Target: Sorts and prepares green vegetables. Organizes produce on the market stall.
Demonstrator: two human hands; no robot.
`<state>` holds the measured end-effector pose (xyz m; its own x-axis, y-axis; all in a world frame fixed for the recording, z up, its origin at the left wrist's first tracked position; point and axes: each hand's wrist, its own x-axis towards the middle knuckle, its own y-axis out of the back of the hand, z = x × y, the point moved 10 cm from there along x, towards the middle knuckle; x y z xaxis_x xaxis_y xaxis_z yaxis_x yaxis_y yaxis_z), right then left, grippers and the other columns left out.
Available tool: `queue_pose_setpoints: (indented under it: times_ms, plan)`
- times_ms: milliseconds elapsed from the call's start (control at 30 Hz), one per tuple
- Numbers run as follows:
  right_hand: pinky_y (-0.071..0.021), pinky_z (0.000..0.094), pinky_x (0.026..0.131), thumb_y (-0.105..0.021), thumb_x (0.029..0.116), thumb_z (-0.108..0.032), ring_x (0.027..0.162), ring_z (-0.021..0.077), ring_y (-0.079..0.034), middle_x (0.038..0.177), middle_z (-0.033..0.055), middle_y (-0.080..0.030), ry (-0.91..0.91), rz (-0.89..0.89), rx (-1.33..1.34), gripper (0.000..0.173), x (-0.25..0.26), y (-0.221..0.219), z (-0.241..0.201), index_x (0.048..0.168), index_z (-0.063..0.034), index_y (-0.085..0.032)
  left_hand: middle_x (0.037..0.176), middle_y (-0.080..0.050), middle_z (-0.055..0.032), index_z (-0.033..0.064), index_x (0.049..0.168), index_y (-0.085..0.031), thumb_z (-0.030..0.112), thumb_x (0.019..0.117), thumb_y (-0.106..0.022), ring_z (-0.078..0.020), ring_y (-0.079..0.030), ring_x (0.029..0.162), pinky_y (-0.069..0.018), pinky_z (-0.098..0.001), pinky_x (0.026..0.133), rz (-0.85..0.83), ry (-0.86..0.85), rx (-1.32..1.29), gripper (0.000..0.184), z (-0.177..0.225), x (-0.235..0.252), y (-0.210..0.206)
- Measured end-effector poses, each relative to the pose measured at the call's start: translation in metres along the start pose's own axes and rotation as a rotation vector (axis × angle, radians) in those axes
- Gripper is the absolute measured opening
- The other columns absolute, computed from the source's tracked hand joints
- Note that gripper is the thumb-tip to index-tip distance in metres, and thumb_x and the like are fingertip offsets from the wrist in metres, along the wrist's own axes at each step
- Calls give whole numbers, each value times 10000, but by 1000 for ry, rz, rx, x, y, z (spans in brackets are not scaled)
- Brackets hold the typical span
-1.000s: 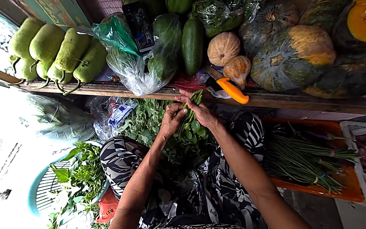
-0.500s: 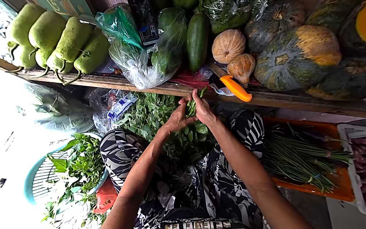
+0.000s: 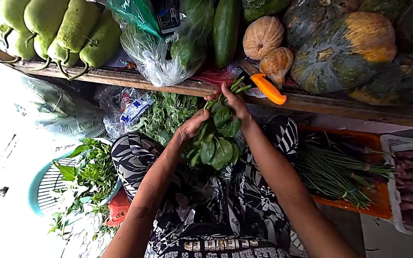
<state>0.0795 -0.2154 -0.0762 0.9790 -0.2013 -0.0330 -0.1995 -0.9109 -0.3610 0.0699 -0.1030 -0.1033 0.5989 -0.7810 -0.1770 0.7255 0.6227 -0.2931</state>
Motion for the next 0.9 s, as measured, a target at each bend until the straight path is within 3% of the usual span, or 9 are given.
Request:
queue_pose_setpoints:
  times_ms: [133,200,300,400,500,600,733,833,900]
  plan:
    - [-617,326,841,-332,1133,-252,871,167,-754,899,66,-763,16,177,169,339,-3,20,1,1125,-36,-594,1311,-600,44,87,1550,-217,709,606,-841,6,-609,1124,-541,-203,934,-75,3,162,1292,1,-4,-2]
    - [-628,325,827,-373,1128,-222,840,160,-744,875,41,-730,7,245,260,285,-4,30,-1,1152,-37,-590,1410,-577,-32,180,1602,-203,337,639,-911,-102,-618,1174,-557,-307,944,-87,91,226,1205,-13,-4,-1]
    - [-613,275,717,-391,1125,-233,673,98,-664,698,-38,-588,-14,315,349,240,-1,40,6,957,-136,-533,1357,-621,-64,149,1542,-363,-1,795,-773,-142,-643,1152,-562,-333,954,-48,96,236,865,-27,4,0]
    - [-600,257,657,-403,1123,-283,616,91,-644,649,-44,-572,-30,368,343,272,1,49,13,916,-156,-525,1330,-613,-104,20,1498,-390,1,856,-758,-105,-630,1156,-532,-281,1004,9,72,150,741,-41,21,9]
    - [-618,289,713,-398,1124,-305,699,118,-688,734,-16,-634,-21,366,291,276,2,49,10,987,-125,-556,1370,-586,-128,13,1500,-381,-6,845,-775,-122,-611,1205,-516,-292,1039,62,24,205,764,-38,24,16]
    - [-623,321,816,-413,1121,-253,831,163,-736,863,42,-723,-3,293,208,279,5,46,7,1097,-48,-600,1438,-567,-144,102,1577,-313,141,925,-725,-215,-598,1265,-498,-415,1070,95,12,498,772,-32,12,17]
    - [-624,315,718,-503,1073,-133,662,148,-688,715,10,-653,14,281,131,174,3,46,0,948,-68,-605,1320,-609,-278,35,1579,-230,161,948,-705,-407,-637,1188,-492,-595,1020,95,-44,865,800,-27,11,-2]
    - [-613,308,687,-482,1061,-91,543,109,-629,559,-52,-566,45,193,55,231,1,39,-7,849,-119,-568,1422,-557,-233,51,1608,-157,277,907,-790,-315,-585,1294,-459,-497,1105,-70,76,780,972,-39,8,-16]
    - [-582,266,636,-466,1063,-103,487,66,-570,521,-88,-520,54,76,-1,237,-2,27,-11,845,-148,-547,1445,-545,-154,48,1562,-321,276,885,-781,-186,-544,1309,-439,-370,1118,-202,146,560,850,-37,6,-16]
